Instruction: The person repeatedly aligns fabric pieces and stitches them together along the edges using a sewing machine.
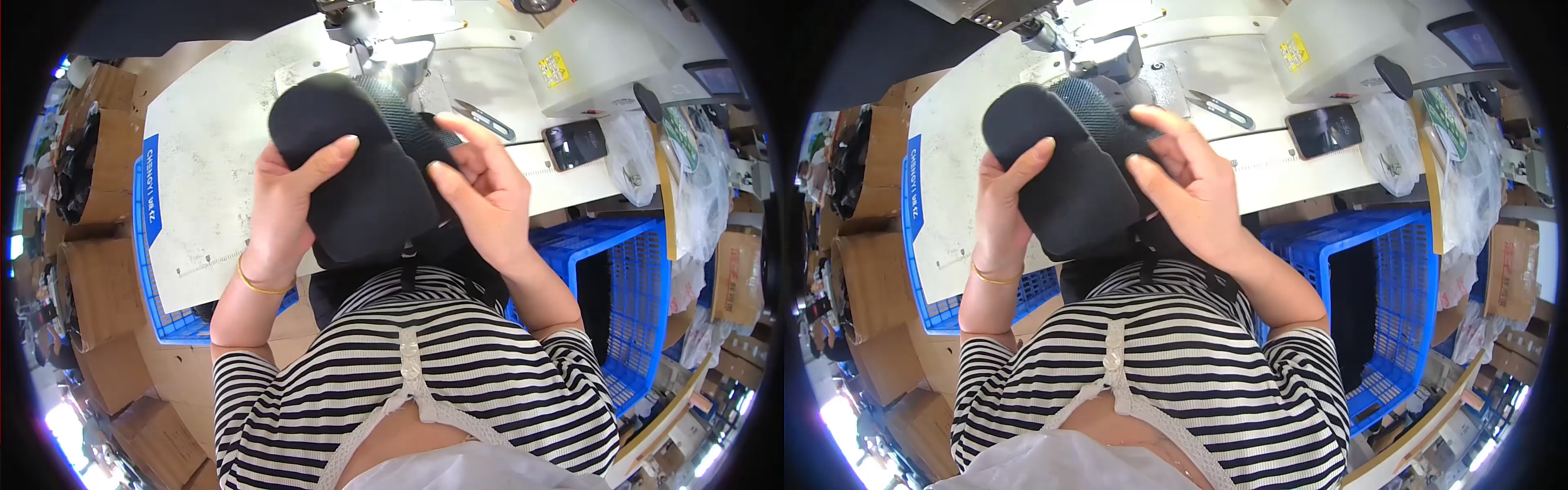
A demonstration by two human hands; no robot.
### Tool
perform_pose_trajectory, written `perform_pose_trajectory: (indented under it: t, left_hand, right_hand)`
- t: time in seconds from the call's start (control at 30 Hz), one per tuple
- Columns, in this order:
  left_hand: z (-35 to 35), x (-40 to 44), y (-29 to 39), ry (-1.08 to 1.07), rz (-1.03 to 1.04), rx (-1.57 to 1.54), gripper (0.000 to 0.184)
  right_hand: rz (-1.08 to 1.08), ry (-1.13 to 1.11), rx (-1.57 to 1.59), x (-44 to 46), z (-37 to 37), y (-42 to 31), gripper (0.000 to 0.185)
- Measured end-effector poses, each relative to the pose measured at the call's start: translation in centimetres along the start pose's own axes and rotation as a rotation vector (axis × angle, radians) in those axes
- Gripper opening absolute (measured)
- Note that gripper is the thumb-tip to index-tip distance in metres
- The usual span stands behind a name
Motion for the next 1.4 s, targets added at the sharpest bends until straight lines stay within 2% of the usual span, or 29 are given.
perform_pose_trajectory:
  t: [0.03,0.13,0.23,0.37,0.47,0.6,0.83,0.97,1.07,1.17,1.3,1.37,1.4]
  left_hand:
    - [-0.1,-0.1,0.0,0.032,0.021,0.024,0.024]
    - [-1.6,-0.4,0.1,0.091,0.031,0.028,0.026]
    - [-1.6,-0.6,-1.5,0.061,-0.047,0.248,0.027]
    - [-0.9,-1.2,-2.5,0.045,0.15,0.483,0.026]
    - [-0.7,-1.8,-3.0,0.055,0.223,0.582,0.025]
    - [-0.6,-1.8,-2.9,0.035,0.251,0.6,0.025]
    - [-0.9,-2.1,-3.0,0.089,0.285,0.65,0.023]
    - [-0.7,-2.1,-3.0,0.073,0.31,0.678,0.023]
    - [-0.8,-2.1,-3.1,0.06,0.298,0.624,0.023]
    - [-0.7,-2.1,-3.2,0.056,0.285,0.62,0.023]
    - [-1.0,-2.2,-2.9,0.074,0.323,0.719,0.022]
    - [-1.6,-2.3,-2.6,0.154,0.281,0.485,0.023]
    - [-2.0,-2.2,-2.2,0.192,0.264,0.368,0.023]
  right_hand:
    - [0.051,0.099,-0.159,-0.4,-1.0,-0.2,0.038]
    - [0.083,0.161,-0.301,-0.8,-4.0,1.9,0.033]
    - [-0.258,0.118,-1.023,-1.0,-3.6,2.3,0.036]
    - [-0.38,0.182,-1.094,-1.5,-2.9,3.5,0.039]
    - [-0.377,0.209,-1.121,-2.0,-2.9,3.6,0.041]
    - [-0.223,0.243,-1.063,-2.3,-4.3,4.1,0.04]
    - [-0.209,0.224,-0.976,-1.7,-3.0,3.6,0.039]
    - [-0.23,0.129,-1.002,-1.4,-2.9,3.8,0.035]
    - [-0.146,0.193,-1.014,-0.9,-3.1,3.2,0.033]
    - [-0.137,0.161,-0.99,-0.9,-3.3,3.7,0.033]
    - [-0.316,0.208,-0.939,-1.0,-2.8,3.2,0.029]
    - [-0.416,0.237,-0.804,-0.7,-3.4,2.9,0.026]
    - [-0.426,0.359,-0.703,-1.3,-3.9,1.6,0.023]
Point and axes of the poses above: each hand's wrist, its own x-axis towards the middle knuckle, its own z-axis out of the palm, y = z × x, the point moved 4 cm from there along x, towards the middle knuckle, and after that the axes turned 4 degrees about x, right-handed, at the moved point
